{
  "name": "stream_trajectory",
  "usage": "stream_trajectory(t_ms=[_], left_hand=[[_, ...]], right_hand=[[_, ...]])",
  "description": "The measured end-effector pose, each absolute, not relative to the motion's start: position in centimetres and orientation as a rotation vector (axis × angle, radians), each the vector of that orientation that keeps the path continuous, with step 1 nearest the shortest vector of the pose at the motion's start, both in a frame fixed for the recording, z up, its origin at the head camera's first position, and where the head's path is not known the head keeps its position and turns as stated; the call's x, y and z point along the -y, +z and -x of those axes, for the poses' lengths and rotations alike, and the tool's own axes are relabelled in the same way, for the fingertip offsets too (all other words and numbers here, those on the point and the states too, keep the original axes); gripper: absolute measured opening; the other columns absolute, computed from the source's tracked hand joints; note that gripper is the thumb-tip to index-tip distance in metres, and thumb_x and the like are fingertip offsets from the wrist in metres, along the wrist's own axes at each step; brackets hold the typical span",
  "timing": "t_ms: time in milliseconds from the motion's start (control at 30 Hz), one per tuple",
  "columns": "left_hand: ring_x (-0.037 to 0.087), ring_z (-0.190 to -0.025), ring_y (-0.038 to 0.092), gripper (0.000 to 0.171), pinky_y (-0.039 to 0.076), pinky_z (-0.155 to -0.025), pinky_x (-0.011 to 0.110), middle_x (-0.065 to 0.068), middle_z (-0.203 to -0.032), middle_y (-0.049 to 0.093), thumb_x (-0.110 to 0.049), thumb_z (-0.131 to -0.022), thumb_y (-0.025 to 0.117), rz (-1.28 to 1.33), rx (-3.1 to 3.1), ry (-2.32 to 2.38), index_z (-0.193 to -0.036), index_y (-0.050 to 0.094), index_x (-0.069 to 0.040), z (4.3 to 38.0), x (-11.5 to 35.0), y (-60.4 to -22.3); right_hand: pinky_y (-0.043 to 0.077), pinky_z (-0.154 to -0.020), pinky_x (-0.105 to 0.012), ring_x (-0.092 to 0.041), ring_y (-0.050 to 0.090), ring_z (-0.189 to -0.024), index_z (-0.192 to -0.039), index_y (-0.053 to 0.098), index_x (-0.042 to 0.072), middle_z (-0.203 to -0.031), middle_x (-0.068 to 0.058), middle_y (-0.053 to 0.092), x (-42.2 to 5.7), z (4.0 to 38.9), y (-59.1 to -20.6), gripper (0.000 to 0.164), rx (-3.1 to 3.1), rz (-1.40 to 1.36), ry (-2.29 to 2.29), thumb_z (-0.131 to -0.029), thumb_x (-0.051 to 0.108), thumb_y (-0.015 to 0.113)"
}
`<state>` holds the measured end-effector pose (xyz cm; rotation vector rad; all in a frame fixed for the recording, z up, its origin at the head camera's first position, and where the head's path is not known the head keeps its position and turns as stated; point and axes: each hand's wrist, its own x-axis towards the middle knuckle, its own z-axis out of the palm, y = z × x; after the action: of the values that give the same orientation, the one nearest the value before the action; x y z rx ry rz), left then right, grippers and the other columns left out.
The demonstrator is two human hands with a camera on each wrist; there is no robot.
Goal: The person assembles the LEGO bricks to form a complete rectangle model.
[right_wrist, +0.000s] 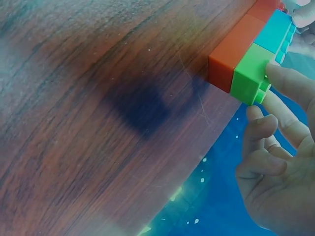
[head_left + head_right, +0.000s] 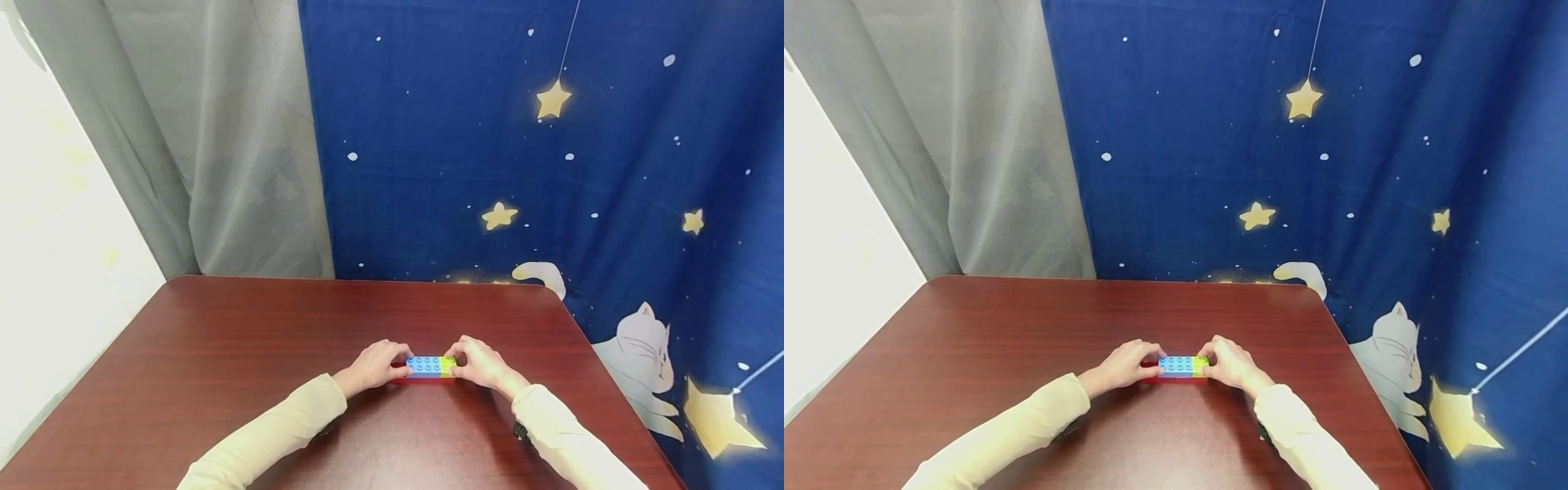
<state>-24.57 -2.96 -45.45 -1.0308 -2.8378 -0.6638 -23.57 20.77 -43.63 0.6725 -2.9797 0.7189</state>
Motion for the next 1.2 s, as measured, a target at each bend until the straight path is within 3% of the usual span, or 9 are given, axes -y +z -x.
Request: stream_trajectory(t_ms=[167,533,700,967,1200], left_hand=[[0.010,-0.074,0.046,0.025,0.041,-0.066,0.028,-0.006,-0.081,0.058,-0.035,-0.077,0.066,1.030,2.827,-0.663,-0.096,0.062,-0.019,24.8,3.0,-45.6],[0.010,-0.077,0.046,0.026,0.041,-0.068,0.028,-0.007,-0.084,0.058,-0.037,-0.077,0.066,1.002,2.870,-0.670,-0.097,0.062,-0.021,24.8,2.8,-45.5],[0.010,-0.077,0.046,0.026,0.041,-0.068,0.028,-0.007,-0.084,0.058,-0.036,-0.077,0.066,1.000,2.874,-0.665,-0.097,0.062,-0.021,24.6,2.9,-45.5],[0.010,-0.076,0.046,0.026,0.041,-0.069,0.028,-0.007,-0.085,0.059,-0.037,-0.077,0.066,1.007,2.868,-0.653,-0.097,0.062,-0.021,24.6,2.9,-45.7],[0.010,-0.076,0.046,0.025,0.041,-0.067,0.027,-0.006,-0.085,0.059,-0.036,-0.078,0.065,1.018,2.859,-0.652,-0.097,0.062,-0.021,24.6,2.9,-45.6]], right_hand=[[0.041,-0.063,-0.030,-0.014,0.049,-0.073,-0.088,0.067,0.016,-0.080,0.006,0.050,-21.0,23.6,-44.0,0.022,2.934,-0.711,0.761,-0.068,0.016,0.075],[0.038,-0.052,-0.023,-0.011,0.044,-0.059,-0.096,0.065,0.007,-0.083,0.001,0.056,-22.8,24.0,-45.3,0.028,2.750,-0.909,0.957,-0.070,0.011,0.074],[0.037,-0.049,-0.022,-0.007,0.043,-0.056,-0.095,0.064,0.005,-0.078,0.000,0.057,-23.0,23.9,-46.1,0.028,2.706,-0.898,1.028,-0.069,0.008,0.074],[0.035,-0.042,-0.022,-0.005,0.042,-0.046,-0.100,0.063,0.007,-0.061,0.008,0.052,-23.0,23.6,-46.5,0.029,2.805,-0.785,1.170,-0.072,0.009,0.071],[0.036,-0.043,-0.022,-0.008,0.043,-0.047,-0.100,0.061,0.006,-0.064,0.006,0.053,-23.1,23.7,-46.3,0.029,2.792,-0.827,1.154,-0.073,0.011,0.071]])
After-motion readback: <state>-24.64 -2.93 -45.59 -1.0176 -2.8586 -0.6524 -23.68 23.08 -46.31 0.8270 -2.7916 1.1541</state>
